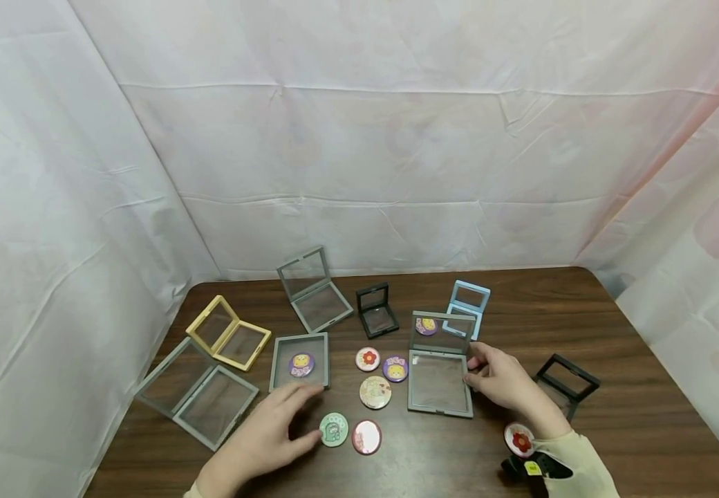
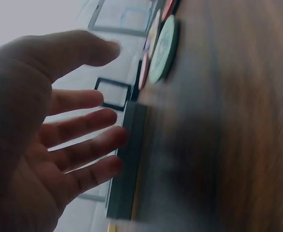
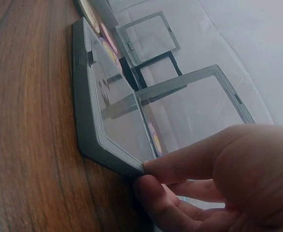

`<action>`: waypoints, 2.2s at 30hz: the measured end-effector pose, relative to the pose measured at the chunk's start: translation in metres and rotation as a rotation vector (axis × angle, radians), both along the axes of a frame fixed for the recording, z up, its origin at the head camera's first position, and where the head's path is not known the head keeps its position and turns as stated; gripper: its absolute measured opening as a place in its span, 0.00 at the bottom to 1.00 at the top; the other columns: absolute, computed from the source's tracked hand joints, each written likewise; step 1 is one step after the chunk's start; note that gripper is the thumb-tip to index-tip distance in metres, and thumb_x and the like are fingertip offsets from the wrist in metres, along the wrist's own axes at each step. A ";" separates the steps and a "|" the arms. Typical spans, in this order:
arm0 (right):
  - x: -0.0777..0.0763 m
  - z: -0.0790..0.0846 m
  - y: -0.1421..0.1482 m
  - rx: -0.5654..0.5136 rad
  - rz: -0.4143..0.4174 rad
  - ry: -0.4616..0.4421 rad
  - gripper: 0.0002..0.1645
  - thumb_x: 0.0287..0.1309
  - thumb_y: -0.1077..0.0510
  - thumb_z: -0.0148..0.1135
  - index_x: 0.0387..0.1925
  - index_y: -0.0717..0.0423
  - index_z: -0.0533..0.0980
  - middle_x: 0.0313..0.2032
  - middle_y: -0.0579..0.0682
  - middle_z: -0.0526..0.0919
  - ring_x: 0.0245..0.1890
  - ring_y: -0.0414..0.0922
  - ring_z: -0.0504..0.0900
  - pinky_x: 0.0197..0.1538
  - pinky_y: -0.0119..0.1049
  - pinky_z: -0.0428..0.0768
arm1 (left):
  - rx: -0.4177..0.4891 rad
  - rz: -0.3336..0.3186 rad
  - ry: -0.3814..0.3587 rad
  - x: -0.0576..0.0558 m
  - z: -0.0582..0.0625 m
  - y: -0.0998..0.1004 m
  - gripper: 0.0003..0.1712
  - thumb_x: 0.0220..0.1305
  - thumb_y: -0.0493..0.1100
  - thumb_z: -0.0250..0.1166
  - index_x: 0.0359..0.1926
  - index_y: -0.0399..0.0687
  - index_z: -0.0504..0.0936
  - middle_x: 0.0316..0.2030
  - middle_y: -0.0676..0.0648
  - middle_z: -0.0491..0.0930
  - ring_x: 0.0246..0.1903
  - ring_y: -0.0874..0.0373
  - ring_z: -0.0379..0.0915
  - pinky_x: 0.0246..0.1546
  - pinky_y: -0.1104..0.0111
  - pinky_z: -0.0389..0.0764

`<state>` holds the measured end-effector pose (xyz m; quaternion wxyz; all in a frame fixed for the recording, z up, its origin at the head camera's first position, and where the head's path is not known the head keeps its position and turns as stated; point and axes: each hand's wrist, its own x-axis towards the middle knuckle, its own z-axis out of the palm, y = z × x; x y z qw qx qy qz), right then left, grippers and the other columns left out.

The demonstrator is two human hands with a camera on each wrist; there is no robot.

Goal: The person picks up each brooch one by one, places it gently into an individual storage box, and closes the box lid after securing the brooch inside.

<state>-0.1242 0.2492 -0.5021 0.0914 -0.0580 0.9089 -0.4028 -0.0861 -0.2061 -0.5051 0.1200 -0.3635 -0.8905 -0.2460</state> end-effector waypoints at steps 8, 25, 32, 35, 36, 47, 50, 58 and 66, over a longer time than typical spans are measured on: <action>0.000 0.000 0.003 -0.037 0.022 -0.012 0.38 0.67 0.66 0.73 0.72 0.78 0.68 0.45 0.52 0.85 0.32 0.42 0.85 0.34 0.34 0.82 | -0.101 -0.033 -0.040 0.007 -0.004 0.011 0.45 0.52 0.52 0.87 0.69 0.42 0.82 0.67 0.47 0.82 0.63 0.51 0.80 0.61 0.52 0.83; 0.001 0.000 0.006 -0.041 0.044 -0.026 0.39 0.69 0.64 0.72 0.73 0.77 0.67 0.45 0.52 0.85 0.32 0.43 0.85 0.34 0.35 0.82 | -0.134 -0.047 -0.056 0.010 -0.006 0.023 0.41 0.53 0.53 0.88 0.66 0.43 0.85 0.60 0.49 0.80 0.55 0.57 0.76 0.55 0.58 0.84; 0.000 0.000 0.007 -0.043 0.047 -0.018 0.39 0.68 0.63 0.72 0.72 0.77 0.67 0.44 0.50 0.85 0.32 0.42 0.85 0.35 0.35 0.82 | -0.156 -0.053 -0.040 0.009 -0.004 0.023 0.33 0.55 0.51 0.87 0.59 0.45 0.88 0.55 0.53 0.78 0.50 0.59 0.74 0.51 0.61 0.83; 0.000 0.000 0.007 -0.044 0.046 -0.018 0.39 0.68 0.64 0.72 0.72 0.77 0.67 0.44 0.50 0.85 0.32 0.42 0.85 0.35 0.35 0.82 | -0.150 -0.062 -0.033 0.008 -0.004 0.024 0.31 0.55 0.50 0.87 0.58 0.46 0.88 0.53 0.54 0.79 0.49 0.60 0.73 0.50 0.62 0.82; 0.000 0.001 0.007 -0.045 0.045 -0.019 0.39 0.68 0.64 0.72 0.72 0.77 0.67 0.44 0.50 0.85 0.32 0.42 0.85 0.35 0.35 0.82 | -0.146 -0.065 -0.025 0.008 -0.004 0.024 0.31 0.55 0.49 0.87 0.58 0.46 0.88 0.53 0.54 0.79 0.49 0.60 0.73 0.50 0.62 0.82; -0.001 -0.001 0.007 -0.040 0.043 -0.025 0.39 0.68 0.63 0.73 0.72 0.77 0.67 0.44 0.50 0.85 0.32 0.42 0.85 0.35 0.35 0.82 | -0.136 -0.085 -0.006 0.006 -0.006 0.026 0.29 0.54 0.47 0.86 0.56 0.45 0.89 0.49 0.54 0.79 0.47 0.62 0.73 0.48 0.65 0.81; -0.001 -0.002 0.008 -0.038 0.042 -0.025 0.39 0.68 0.63 0.73 0.72 0.77 0.67 0.44 0.50 0.85 0.32 0.42 0.85 0.35 0.35 0.82 | -0.145 -0.083 -0.013 0.006 -0.006 0.027 0.28 0.54 0.47 0.86 0.55 0.45 0.89 0.49 0.54 0.79 0.46 0.62 0.73 0.47 0.66 0.81; -0.001 -0.002 0.008 -0.045 0.041 -0.026 0.39 0.68 0.63 0.73 0.73 0.77 0.67 0.45 0.51 0.85 0.33 0.42 0.85 0.34 0.35 0.82 | -0.119 -0.032 -0.017 0.001 -0.002 0.036 0.25 0.49 0.45 0.83 0.50 0.48 0.89 0.42 0.56 0.77 0.40 0.65 0.73 0.41 0.67 0.81; -0.001 0.000 0.009 -0.036 0.043 -0.033 0.40 0.68 0.63 0.73 0.73 0.76 0.67 0.45 0.51 0.85 0.33 0.42 0.85 0.35 0.35 0.82 | -0.093 -0.006 0.014 -0.011 0.005 0.054 0.24 0.46 0.47 0.82 0.46 0.49 0.89 0.40 0.55 0.79 0.38 0.64 0.73 0.40 0.66 0.80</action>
